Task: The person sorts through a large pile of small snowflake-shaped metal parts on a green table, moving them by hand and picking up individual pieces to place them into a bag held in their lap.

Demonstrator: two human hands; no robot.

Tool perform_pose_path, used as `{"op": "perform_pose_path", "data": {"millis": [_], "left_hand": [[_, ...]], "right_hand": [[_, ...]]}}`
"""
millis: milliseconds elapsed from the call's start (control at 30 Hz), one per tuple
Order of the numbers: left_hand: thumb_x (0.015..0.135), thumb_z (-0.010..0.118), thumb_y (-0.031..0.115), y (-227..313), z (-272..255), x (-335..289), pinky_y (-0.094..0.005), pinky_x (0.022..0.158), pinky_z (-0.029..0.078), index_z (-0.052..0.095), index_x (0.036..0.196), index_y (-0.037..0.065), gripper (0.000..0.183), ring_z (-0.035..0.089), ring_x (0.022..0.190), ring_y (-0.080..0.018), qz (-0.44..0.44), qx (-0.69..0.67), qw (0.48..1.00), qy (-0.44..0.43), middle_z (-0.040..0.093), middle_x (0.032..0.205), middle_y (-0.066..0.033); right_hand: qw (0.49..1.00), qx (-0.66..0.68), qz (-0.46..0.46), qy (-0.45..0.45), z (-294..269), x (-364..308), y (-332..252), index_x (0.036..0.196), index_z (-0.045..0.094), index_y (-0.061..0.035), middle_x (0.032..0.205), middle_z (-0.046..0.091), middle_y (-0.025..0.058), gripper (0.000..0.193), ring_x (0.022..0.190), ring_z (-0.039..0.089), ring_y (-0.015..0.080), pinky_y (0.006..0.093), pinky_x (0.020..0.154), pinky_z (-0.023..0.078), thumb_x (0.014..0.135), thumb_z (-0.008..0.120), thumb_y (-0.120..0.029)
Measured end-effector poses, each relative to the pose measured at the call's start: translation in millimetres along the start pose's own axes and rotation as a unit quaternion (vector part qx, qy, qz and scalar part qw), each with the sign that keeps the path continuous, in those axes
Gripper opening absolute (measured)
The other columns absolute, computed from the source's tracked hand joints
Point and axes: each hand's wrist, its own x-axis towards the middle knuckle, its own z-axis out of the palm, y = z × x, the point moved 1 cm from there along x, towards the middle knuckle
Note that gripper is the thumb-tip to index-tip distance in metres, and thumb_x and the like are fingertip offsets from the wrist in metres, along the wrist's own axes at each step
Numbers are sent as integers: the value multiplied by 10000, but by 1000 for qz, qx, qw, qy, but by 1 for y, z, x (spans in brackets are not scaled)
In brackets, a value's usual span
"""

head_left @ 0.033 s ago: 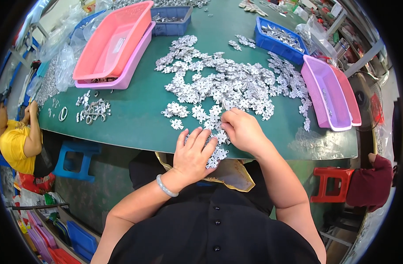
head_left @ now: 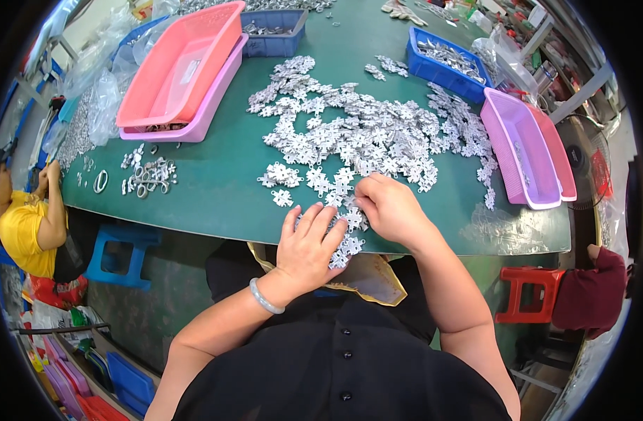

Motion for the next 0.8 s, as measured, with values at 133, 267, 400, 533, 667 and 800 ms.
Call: {"op": "perform_pose_path", "data": {"millis": [133, 267, 400, 533, 667, 800], "left_hand": [[627, 819, 327, 2, -2, 2, -520, 1025, 346, 597, 1168, 96, 629, 494, 1218, -338, 1, 2, 1000, 15, 528, 1306, -135], [621, 824, 329, 2, -2, 3, -519, 1028, 344, 595, 1166, 99, 635, 492, 1221, -338, -8, -1, 1000, 6, 524, 1296, -142], [614, 828, 333, 2, 0, 2, -519, 1037, 336, 593, 1170, 102, 646, 492, 1217, -333, -6, 0, 1000, 3, 519, 1296, -146], [609, 831, 336, 2, 0, 1, -519, 1043, 330, 593, 1169, 102, 652, 491, 1212, -333, -5, 0, 1000, 0, 519, 1288, -147], [614, 816, 394, 2, -1, 1, -529, 1041, 330, 586, 1183, 86, 687, 487, 1207, -344, -4, 2, 1000, 1, 521, 1274, -151], [650, 760, 528, 2, -5, 3, -545, 1042, 324, 555, 1261, 46, 804, 478, 1220, -360, -11, -31, 999, 1, 513, 1287, -166]], "right_hand": [[992, -59, 30, -111, -12, -1, 0, 792, 620, -41, 763, 609, 116, 79, 775, 628, 347, 437, 685, 502, 818, 642, -112], [996, -58, 27, -67, -10, 4, -7, 932, 641, -64, 855, 611, 125, 129, 810, 628, 345, 438, 698, 506, 834, 653, -146], [995, -84, -41, -35, 2, 1, -6, 1063, 644, -104, 929, 578, 123, 226, 861, 617, 336, 438, 717, 511, 856, 661, -192], [997, -74, -30, -7, 7, -8, -1, 992, 640, -82, 913, 554, 118, 190, 857, 586, 321, 427, 714, 492, 826, 688, -163], [996, -49, -47, 62, 12, -19, 1, 962, 631, -62, 932, 563, 107, 187, 877, 565, 310, 424, 743, 468, 811, 698, -147], [991, -42, -69, 109, 15, -30, -3, 929, 636, -44, 982, 591, 88, 167, 906, 541, 299, 407, 791, 425, 802, 700, -131]]}}
